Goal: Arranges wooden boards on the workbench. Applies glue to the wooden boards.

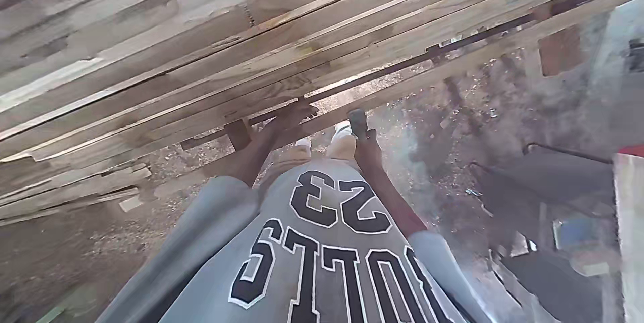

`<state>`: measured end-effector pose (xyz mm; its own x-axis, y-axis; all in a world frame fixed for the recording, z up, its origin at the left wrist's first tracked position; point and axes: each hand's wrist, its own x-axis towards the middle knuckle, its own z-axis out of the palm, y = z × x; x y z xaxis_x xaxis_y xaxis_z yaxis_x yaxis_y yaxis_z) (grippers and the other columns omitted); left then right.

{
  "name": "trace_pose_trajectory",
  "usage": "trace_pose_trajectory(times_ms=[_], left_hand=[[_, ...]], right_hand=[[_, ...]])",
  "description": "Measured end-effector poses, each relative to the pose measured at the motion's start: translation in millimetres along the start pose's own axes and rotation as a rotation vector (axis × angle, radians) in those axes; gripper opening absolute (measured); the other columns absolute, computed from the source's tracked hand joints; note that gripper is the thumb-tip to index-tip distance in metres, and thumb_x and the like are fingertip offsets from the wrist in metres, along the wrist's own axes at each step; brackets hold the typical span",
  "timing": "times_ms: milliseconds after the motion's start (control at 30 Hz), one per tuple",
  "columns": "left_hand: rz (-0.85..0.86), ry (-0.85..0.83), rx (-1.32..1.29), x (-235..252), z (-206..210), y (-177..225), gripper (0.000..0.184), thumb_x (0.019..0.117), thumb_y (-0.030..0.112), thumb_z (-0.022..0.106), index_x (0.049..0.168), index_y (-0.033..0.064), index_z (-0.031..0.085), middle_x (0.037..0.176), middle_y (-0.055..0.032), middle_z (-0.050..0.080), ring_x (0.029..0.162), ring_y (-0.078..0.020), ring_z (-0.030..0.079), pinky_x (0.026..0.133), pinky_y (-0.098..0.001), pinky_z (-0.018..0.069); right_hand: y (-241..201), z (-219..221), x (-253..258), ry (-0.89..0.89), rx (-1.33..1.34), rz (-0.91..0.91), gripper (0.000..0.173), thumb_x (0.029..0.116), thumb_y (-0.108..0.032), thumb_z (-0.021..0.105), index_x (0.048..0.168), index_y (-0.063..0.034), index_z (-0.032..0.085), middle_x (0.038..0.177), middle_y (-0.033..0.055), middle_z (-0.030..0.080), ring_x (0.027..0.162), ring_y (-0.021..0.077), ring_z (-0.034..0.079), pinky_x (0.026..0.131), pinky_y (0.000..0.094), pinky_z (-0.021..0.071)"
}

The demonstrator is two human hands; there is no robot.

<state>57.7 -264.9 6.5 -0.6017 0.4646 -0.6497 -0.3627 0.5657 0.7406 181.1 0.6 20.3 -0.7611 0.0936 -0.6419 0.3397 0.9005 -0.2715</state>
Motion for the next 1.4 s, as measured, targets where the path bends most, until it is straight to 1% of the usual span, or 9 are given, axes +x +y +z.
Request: trace_pose_trajectory(times_ms=[267, 500, 600, 733, 800, 867, 967, 1167, 1400], left_hand=[[0.056, 0.024, -0.049, -21, -12, -27, 0.039, 0.112, 0.032, 0.042, 0.13, 0.0073, 0.067, 0.124, -0.0101, 0.07, 0.11, -0.0191, 0.069, 0.101, -0.0403, 0.0538], [0.247, 0.028, 0.164, 11, 10, 12, 0.039, 0.1117, 0.034, 0.04, 0.127, 0.011, 0.067, 0.122, -0.0072, 0.072, 0.114, -0.0178, 0.068, 0.106, -0.043, 0.0507], [0.119, -0.094, 0.154, 32, 9, 40, 0.046, 0.1132, 0.035, 0.035, 0.129, 0.0044, 0.066, 0.127, -0.0138, 0.069, 0.119, -0.0241, 0.066, 0.109, -0.0472, 0.0469], [0.195, -0.138, 0.188, 62, 15, 50, 0.045, 0.1126, 0.03, 0.038, 0.125, -0.0035, 0.067, 0.122, -0.0208, 0.07, 0.115, -0.0303, 0.067, 0.106, -0.0484, 0.0482], [0.166, -0.205, 0.339, 63, 16, 74, 0.039, 0.1103, 0.022, 0.042, 0.12, -0.0064, 0.068, 0.118, -0.025, 0.069, 0.112, -0.0344, 0.066, 0.102, -0.0507, 0.0483], [-0.223, -0.385, 0.47, 62, 15, 138, 0.038, 0.1116, 0.021, 0.042, 0.135, -0.0017, 0.062, 0.139, -0.0218, 0.061, 0.132, -0.0336, 0.056, 0.114, -0.0538, 0.0377], [0.072, -0.257, 0.388, 101, 36, 79, 0.041, 0.1079, 0.034, 0.048, 0.113, 0.0001, 0.072, 0.102, -0.0212, 0.072, 0.097, -0.0333, 0.069, 0.091, -0.0581, 0.0522], [-0.021, -0.167, 0.502, 105, 44, 79, 0.035, 0.1043, 0.038, 0.055, 0.119, 0.0115, 0.072, 0.112, -0.0124, 0.073, 0.106, -0.0263, 0.07, 0.097, -0.0527, 0.0546], [-0.304, 0.071, 0.747, 70, 88, 135, 0.036, 0.1065, 0.028, 0.05, 0.127, 0.0033, 0.066, 0.123, -0.0266, 0.066, 0.119, -0.0461, 0.062, 0.098, -0.0671, 0.0495]], right_hand=[[-60, -49, -19, 0.107, 0.165, 0.242, 0.049, 0.1001, -0.02, 0.059, 0.148, -0.0101, 0.051, 0.131, 0.0309, 0.057, 0.11, 0.0462, 0.065, 0.09, 0.0624, 0.0543], [-113, -33, -52, -0.176, 0.021, 0.224, 0.044, 0.0973, -0.018, 0.056, 0.14, -0.0093, 0.058, 0.135, 0.0257, 0.058, 0.119, 0.0384, 0.063, 0.099, 0.0543, 0.0523], [-77, -39, -60, -0.197, 0.183, 0.128, 0.044, 0.1007, -0.022, 0.057, 0.142, -0.0064, 0.058, 0.126, 0.0214, 0.067, 0.114, 0.0341, 0.067, 0.1, 0.0538, 0.0522], [10, -57, -37, -0.097, 0.652, 0.263, 0.05, 0.1035, -0.018, 0.058, 0.151, -0.0071, 0.046, 0.11, 0.0206, 0.069, 0.078, 0.0241, 0.073, 0.07, 0.0406, 0.0627], [52, -76, -21, -0.006, 0.928, 0.312, 0.049, 0.1048, -0.013, 0.056, 0.151, -0.0044, 0.044, 0.11, 0.0211, 0.068, 0.079, 0.0241, 0.073, 0.067, 0.038, 0.0628], [92, -104, 2, 0.075, 1.138, 0.298, 0.046, 0.1062, -0.008, 0.051, 0.15, 0.0003, 0.041, 0.108, 0.0209, 0.067, 0.083, 0.0253, 0.074, 0.07, 0.0385, 0.0634], [148, -148, 40, 0.213, 1.287, 0.267, 0.036, 0.1065, -0.006, 0.046, 0.141, 0.0032, 0.046, 0.104, 0.019, 0.068, 0.085, 0.0256, 0.074, 0.072, 0.0396, 0.0643], [247, -217, 127, 0.436, 1.538, 0.171, 0.03, 0.1096, -0.013, 0.04, 0.137, -0.0031, 0.048, 0.116, 0.0167, 0.069, 0.097, 0.0286, 0.073, 0.081, 0.0453, 0.063], [280, -266, 201, 0.643, 1.655, 0.189, 0.039, 0.107, -0.015, 0.053, 0.144, -0.0086, 0.044, 0.134, 0.0167, 0.058, 0.107, 0.0294, 0.067, 0.086, 0.0505, 0.0597]])
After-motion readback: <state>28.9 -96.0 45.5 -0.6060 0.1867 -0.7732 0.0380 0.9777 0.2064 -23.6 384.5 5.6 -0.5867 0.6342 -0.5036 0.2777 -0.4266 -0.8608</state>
